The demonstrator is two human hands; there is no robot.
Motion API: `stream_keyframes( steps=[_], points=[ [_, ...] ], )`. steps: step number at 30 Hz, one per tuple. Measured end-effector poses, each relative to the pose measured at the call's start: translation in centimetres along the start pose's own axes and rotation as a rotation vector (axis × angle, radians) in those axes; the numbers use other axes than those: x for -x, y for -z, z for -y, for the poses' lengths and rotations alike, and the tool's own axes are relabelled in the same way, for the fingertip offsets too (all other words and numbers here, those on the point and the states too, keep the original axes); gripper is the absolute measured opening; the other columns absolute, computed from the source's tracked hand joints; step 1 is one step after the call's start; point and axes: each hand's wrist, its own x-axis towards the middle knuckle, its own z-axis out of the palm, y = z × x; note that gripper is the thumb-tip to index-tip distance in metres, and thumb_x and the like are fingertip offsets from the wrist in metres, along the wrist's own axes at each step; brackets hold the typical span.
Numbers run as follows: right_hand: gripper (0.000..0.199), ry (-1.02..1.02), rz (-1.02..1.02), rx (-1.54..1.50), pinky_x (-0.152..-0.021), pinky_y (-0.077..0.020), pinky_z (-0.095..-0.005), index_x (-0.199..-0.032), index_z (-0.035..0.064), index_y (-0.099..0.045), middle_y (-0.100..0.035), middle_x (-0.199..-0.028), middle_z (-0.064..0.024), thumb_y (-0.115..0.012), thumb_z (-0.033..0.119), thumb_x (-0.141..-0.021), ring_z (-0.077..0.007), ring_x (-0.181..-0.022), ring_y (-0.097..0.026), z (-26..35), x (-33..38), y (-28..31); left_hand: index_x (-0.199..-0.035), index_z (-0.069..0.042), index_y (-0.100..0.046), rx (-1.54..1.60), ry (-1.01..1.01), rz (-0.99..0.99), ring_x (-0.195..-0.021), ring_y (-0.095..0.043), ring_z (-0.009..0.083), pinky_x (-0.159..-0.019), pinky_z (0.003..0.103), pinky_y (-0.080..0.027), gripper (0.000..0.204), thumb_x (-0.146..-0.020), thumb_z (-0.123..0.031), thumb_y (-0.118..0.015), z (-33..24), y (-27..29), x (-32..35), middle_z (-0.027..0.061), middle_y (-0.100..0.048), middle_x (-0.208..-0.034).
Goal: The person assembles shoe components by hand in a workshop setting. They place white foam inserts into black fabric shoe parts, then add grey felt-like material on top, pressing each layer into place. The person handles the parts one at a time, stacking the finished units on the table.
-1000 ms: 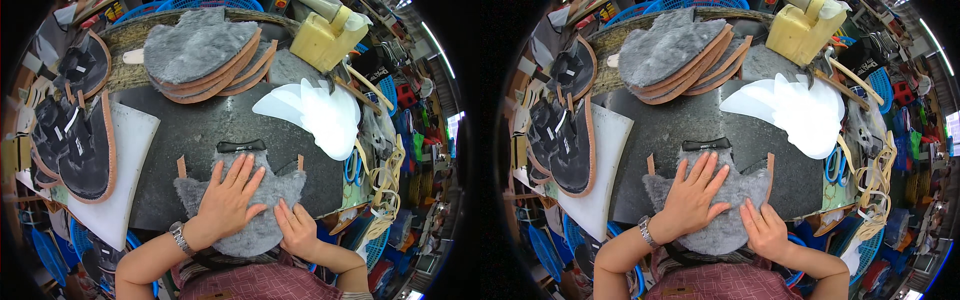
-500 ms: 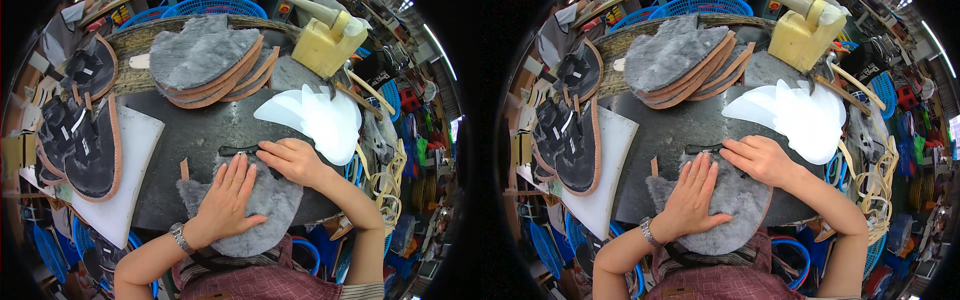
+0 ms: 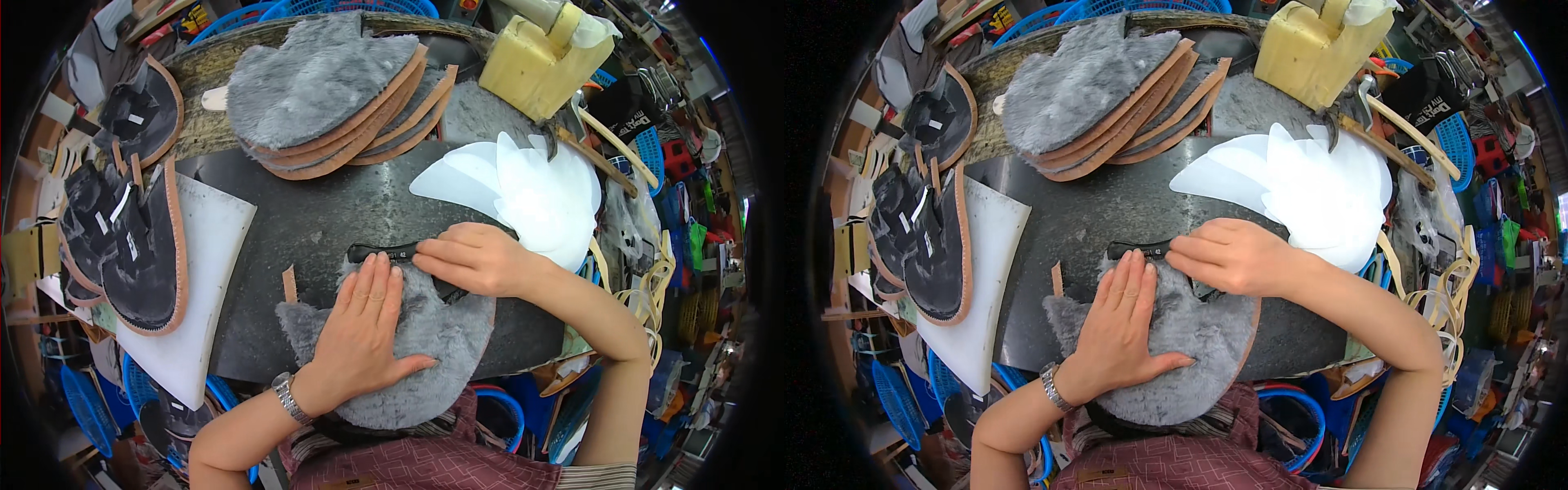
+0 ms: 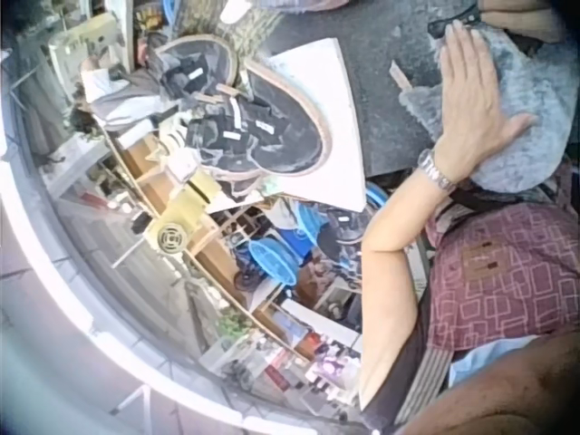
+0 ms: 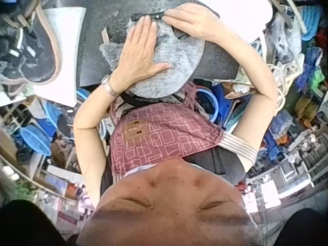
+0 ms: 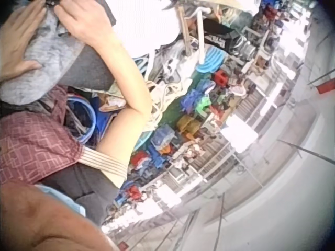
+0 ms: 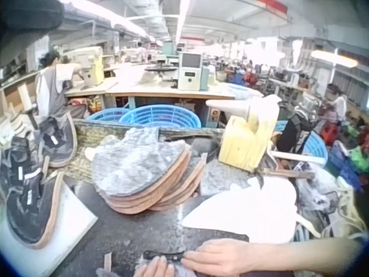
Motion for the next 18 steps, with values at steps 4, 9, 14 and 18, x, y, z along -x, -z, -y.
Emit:
stream_keyframes(
  steps=[4,9,14,18],
  points=[
    [0.035,-0.094,0.138,-0.261,-0.078,-0.0482,-0.0349,-0.099,-0.0016,-0.06,-0.058,-0.104,-0.0116,-0.064,0.011,-0.066,-0.0224,-0.084,-0.057,-0.3,-1.2,-0.1,-0.131,0.016,-0.025,-0.002,0.004,0.004,-0.132,-0.021,0.0447,-0.107,0.05,-0.019,0.109,-0.067,-0.062,-0.065,0.1,-0.1,-0.1,0.0348,-0.025,-0.138],
    [0.032,-0.133,0.113,-0.36,-0.074,-0.0484,-0.0335,-0.097,-0.0024,-0.06,-0.058,-0.103,-0.0121,-0.062,0.01,-0.067,-0.0232,-0.082,-0.056,-1.3,-1.1,-0.2,-0.132,0.016,-0.024,-0.01,0.012,0.015,-0.132,-0.022,0.0447,-0.107,0.05,-0.018,0.109,-0.067,-0.063,-0.064,-0.1,0.0,-0.1,0.0349,-0.025,-0.138],
    [0.028,0.253,0.009,0.035,-0.064,-0.0468,-0.0278,-0.091,-0.0031,-0.06,-0.057,-0.093,-0.0099,-0.058,0.013,-0.067,-0.0176,-0.075,-0.054,-1.2,-1.1,-1.3,-0.132,0.016,-0.025,-0.011,0.014,0.008,-0.132,-0.023,0.0446,-0.107,0.05,-0.02,0.11,-0.067,-0.064,-0.063,0.1,0.0,-0.1,0.0348,-0.027,-0.137],
    [0.024,0.287,-0.008,-0.024,-0.063,-0.0466,-0.0257,-0.083,-0.0024,-0.059,-0.055,-0.086,-0.0081,-0.057,0.014,-0.065,-0.0158,-0.07,-0.053,-0.4,-1.3,-1.2,-0.131,0.014,-0.028,-0.021,0.025,0.001,-0.131,-0.025,0.0438,-0.107,0.05,-0.02,0.109,-0.066,-0.066,-0.062,0.1,0.0,-0.1,0.0337,-0.029,-0.136]
  ],
)
